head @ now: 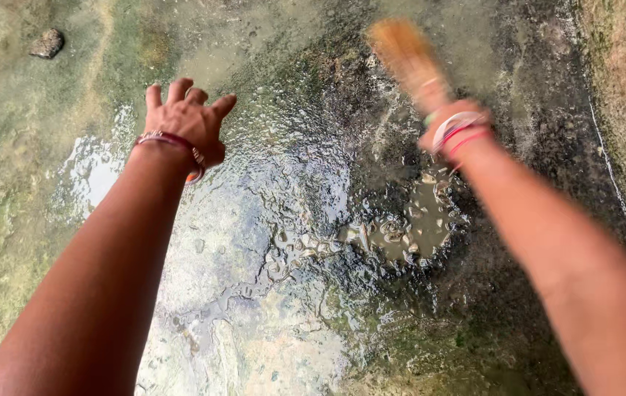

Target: The person cleans a wet concrete floor using a small hand broom, sweeping water and debris toward a corner.

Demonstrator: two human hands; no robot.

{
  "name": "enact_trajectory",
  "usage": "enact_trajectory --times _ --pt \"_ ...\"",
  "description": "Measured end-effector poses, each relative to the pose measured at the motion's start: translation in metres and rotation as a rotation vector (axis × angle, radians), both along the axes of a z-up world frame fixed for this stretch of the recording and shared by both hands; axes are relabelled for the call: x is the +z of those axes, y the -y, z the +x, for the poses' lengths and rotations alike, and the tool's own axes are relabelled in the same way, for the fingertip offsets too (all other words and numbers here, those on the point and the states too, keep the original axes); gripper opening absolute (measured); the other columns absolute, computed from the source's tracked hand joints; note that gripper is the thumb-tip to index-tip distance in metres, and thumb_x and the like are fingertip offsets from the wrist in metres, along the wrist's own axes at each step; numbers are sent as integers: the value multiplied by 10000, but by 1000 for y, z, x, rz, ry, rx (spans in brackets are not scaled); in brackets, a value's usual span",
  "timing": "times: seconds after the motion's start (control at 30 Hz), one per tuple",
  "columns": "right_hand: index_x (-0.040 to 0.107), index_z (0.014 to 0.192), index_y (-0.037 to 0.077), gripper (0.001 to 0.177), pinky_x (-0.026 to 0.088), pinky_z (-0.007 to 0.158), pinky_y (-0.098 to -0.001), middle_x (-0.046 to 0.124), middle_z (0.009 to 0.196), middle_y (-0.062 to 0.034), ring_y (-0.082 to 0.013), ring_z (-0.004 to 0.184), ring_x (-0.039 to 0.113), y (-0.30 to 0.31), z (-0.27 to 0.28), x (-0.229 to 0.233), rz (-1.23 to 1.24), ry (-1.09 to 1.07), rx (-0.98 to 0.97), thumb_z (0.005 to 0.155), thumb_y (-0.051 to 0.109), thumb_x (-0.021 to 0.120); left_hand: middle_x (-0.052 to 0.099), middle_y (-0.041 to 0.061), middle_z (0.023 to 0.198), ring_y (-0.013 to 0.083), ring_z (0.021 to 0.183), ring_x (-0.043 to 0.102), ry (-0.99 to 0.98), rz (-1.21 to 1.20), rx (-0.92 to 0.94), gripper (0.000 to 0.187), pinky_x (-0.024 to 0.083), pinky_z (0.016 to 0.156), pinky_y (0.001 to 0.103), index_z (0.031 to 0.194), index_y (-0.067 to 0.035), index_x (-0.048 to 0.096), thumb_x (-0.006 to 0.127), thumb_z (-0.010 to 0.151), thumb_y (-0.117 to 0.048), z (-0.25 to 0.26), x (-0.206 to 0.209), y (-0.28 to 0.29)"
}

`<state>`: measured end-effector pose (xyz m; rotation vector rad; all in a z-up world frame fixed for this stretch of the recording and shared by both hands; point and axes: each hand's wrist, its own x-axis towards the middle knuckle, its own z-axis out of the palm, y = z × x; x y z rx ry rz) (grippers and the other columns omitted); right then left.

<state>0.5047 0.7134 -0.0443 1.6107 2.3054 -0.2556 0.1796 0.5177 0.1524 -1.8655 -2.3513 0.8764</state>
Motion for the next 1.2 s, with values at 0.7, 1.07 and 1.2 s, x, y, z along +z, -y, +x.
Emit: enact_trajectory --times 0.7,1.07,1.2 --pt "786 1095 152 470 584 906 -482 733 1138 -220 -387 1043 719 36 -17 2 -22 -62 55 742 461 762 433 143 1564 293 1536 228 17 4 -101 818 137 1214 596 1580 -361 346 649 851 -148 20 2 -9" --pt "741 1118 100 417 591 897 -442 692 1153 -175 -319 1064 714 132 -106 5 -135 -94 202 799 369 739 402 139 1590 285 1522 249 -13 -26 7 844 155 1206 583 1588 -390 314 636 863 -104 2 -10 9" --pt "435 1524 290 883 595 876 -457 681 1164 -212 -346 1069 689 209 -127 14 -240 -110 583 719 250 794 401 141 1576 294 1511 239 7 14 -27 867 131 1201 602 1580 -389 309 671 838 -122 11 -4 -3"
